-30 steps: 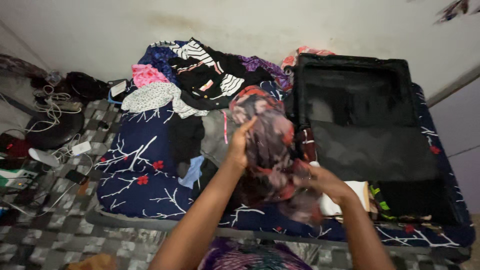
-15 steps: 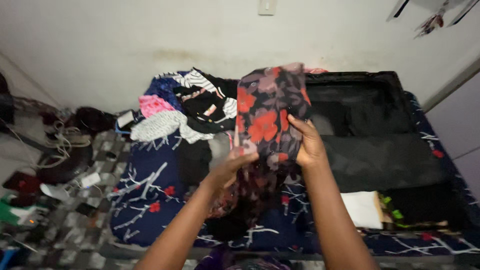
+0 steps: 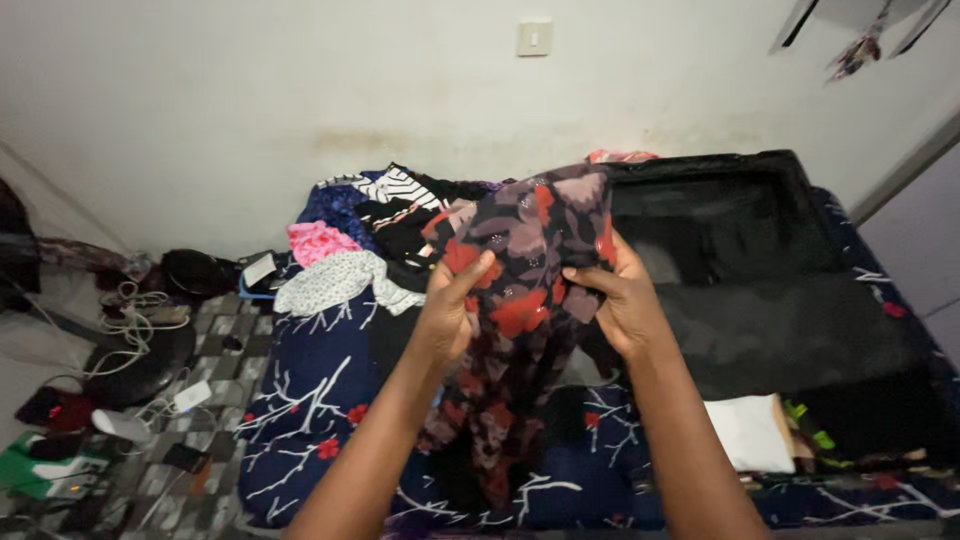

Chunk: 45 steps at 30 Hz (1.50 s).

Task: The person packs a suitcase by folding garments from the bed and placing them inside by hand.

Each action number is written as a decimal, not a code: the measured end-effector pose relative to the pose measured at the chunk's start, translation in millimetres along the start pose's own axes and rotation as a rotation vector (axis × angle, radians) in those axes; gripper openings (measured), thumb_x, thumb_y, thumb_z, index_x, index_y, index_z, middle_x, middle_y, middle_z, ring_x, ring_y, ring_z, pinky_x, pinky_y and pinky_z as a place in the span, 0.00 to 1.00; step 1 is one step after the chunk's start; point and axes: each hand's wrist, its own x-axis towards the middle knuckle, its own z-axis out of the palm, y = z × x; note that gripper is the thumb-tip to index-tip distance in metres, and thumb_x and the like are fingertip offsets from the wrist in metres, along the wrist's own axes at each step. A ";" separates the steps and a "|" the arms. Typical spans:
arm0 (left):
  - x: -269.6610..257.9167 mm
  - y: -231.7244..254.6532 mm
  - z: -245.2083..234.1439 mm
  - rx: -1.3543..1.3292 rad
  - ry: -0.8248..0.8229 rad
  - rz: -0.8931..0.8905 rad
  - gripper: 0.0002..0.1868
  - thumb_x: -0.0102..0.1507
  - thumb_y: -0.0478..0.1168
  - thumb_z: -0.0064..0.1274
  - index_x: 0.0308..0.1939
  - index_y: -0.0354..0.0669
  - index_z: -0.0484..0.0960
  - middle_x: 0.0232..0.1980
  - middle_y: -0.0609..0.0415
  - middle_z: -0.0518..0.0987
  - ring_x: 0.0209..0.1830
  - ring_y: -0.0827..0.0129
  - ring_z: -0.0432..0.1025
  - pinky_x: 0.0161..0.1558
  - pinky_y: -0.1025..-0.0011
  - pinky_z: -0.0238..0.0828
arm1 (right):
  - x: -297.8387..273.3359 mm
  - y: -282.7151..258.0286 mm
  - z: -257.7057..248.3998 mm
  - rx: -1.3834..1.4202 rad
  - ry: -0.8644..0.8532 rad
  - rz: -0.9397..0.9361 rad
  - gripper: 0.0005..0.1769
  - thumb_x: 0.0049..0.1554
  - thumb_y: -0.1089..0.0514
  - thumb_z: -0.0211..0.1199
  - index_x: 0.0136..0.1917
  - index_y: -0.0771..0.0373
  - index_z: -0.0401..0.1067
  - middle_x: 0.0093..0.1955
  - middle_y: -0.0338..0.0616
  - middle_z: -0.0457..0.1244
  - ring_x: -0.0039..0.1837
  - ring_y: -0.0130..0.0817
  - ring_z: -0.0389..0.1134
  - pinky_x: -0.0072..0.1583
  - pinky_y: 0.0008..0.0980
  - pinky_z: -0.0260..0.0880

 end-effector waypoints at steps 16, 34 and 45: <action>-4.1 -26.5 50.8 0.403 -0.045 0.294 0.20 0.63 0.29 0.60 0.58 0.35 0.75 0.53 0.55 0.81 0.53 0.72 0.75 0.56 0.71 0.73 | -26.9 -32.6 21.1 -1.157 0.069 -0.711 0.30 0.50 0.67 0.70 0.67 0.62 0.69 0.67 0.54 0.61 0.71 0.47 0.62 0.68 0.41 0.62; -12.5 -8.7 71.3 0.270 -0.019 0.216 0.46 0.49 0.17 0.47 0.73 0.43 0.61 0.57 0.53 0.76 0.51 0.65 0.75 0.49 0.67 0.75 | 0.1 -143.5 -155.3 -1.122 0.000 -0.670 0.19 0.49 0.80 0.59 0.50 0.64 0.63 0.56 0.43 0.59 0.59 0.31 0.65 0.61 0.26 0.66; 30.3 62.3 3.6 0.995 0.145 0.429 0.26 0.50 0.22 0.65 0.50 0.39 0.78 0.44 0.59 0.81 0.45 0.73 0.76 0.50 0.75 0.74 | -41.1 -160.8 -182.0 -1.516 0.141 -0.427 0.15 0.52 0.78 0.51 0.50 0.66 0.66 0.37 0.42 0.59 0.41 0.28 0.57 0.45 0.26 0.59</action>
